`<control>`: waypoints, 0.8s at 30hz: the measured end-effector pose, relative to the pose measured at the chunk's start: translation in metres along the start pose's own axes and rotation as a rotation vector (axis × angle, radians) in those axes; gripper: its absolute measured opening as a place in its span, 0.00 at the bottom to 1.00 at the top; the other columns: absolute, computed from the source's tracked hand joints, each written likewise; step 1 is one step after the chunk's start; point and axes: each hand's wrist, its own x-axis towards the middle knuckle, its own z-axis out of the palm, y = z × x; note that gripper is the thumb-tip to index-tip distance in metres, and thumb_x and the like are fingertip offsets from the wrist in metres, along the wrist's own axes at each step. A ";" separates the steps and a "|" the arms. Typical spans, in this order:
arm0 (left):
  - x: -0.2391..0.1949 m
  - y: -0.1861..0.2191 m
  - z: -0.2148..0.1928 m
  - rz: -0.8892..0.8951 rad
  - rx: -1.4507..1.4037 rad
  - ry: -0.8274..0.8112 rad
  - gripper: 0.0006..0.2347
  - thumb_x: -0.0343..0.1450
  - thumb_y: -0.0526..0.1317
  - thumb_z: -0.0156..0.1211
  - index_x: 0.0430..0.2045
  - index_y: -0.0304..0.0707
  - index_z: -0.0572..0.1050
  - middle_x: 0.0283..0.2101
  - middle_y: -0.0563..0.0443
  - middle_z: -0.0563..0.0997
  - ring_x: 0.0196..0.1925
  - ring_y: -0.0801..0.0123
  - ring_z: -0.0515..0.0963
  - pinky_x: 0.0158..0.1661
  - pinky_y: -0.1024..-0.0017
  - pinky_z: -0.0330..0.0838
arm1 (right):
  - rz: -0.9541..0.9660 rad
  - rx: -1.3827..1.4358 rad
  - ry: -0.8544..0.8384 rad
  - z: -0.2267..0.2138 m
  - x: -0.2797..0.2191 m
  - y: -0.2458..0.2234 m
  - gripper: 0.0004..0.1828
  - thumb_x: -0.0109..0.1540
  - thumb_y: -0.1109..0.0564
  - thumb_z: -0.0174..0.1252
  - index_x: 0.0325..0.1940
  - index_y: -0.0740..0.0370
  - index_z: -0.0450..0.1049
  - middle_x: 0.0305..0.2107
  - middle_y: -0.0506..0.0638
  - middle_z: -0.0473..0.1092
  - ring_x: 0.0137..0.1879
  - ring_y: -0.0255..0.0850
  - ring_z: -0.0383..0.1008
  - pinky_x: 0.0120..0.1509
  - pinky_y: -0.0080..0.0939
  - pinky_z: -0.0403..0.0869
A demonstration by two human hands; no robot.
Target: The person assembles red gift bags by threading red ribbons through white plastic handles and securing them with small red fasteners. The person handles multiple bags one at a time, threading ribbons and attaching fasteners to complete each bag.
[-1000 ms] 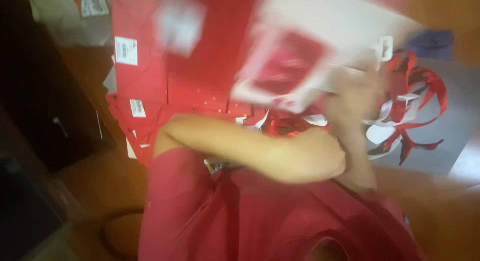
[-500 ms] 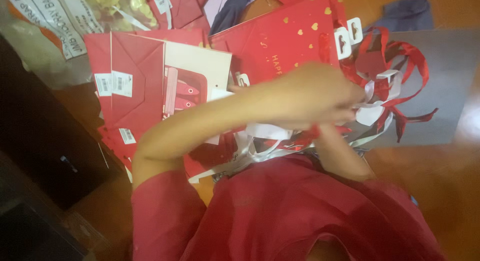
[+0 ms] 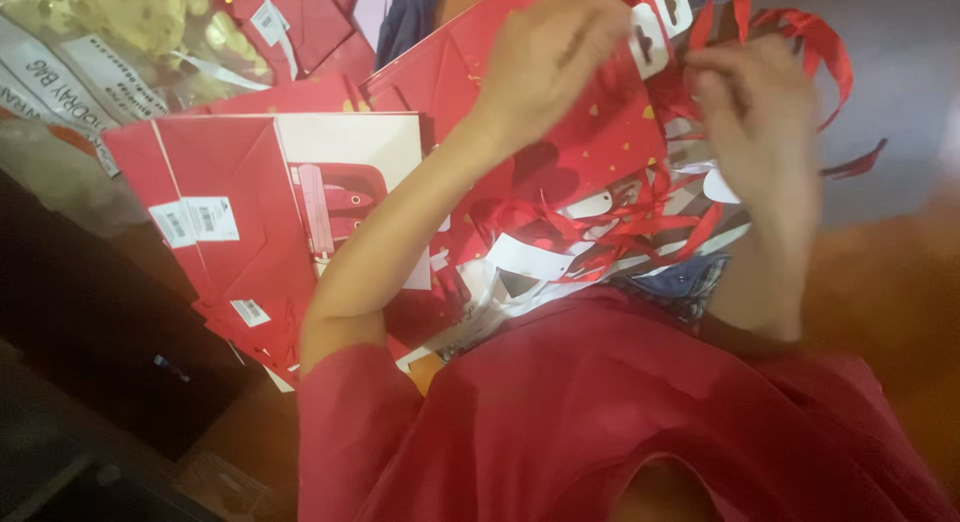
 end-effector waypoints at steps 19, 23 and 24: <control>0.002 -0.005 -0.018 0.258 0.542 -0.350 0.12 0.66 0.32 0.67 0.41 0.43 0.77 0.46 0.57 0.72 0.51 0.61 0.75 0.34 0.64 0.72 | -0.129 0.232 0.154 0.041 0.009 -0.039 0.24 0.72 0.72 0.51 0.72 0.66 0.60 0.53 0.59 0.75 0.56 0.47 0.80 0.61 0.42 0.77; 0.000 -0.005 -0.013 0.306 0.501 -0.312 0.09 0.68 0.34 0.67 0.36 0.40 0.71 0.48 0.54 0.72 0.52 0.60 0.75 0.36 0.63 0.73 | -0.078 0.236 0.122 0.043 0.010 -0.037 0.23 0.71 0.71 0.54 0.71 0.66 0.63 0.54 0.59 0.74 0.51 0.46 0.80 0.60 0.43 0.78; 0.000 -0.004 -0.014 0.290 0.473 -0.313 0.09 0.68 0.32 0.66 0.36 0.39 0.71 0.49 0.53 0.72 0.53 0.60 0.75 0.36 0.63 0.73 | -0.063 0.251 0.099 0.043 0.010 -0.038 0.22 0.71 0.71 0.55 0.70 0.66 0.64 0.55 0.59 0.73 0.50 0.46 0.80 0.60 0.42 0.78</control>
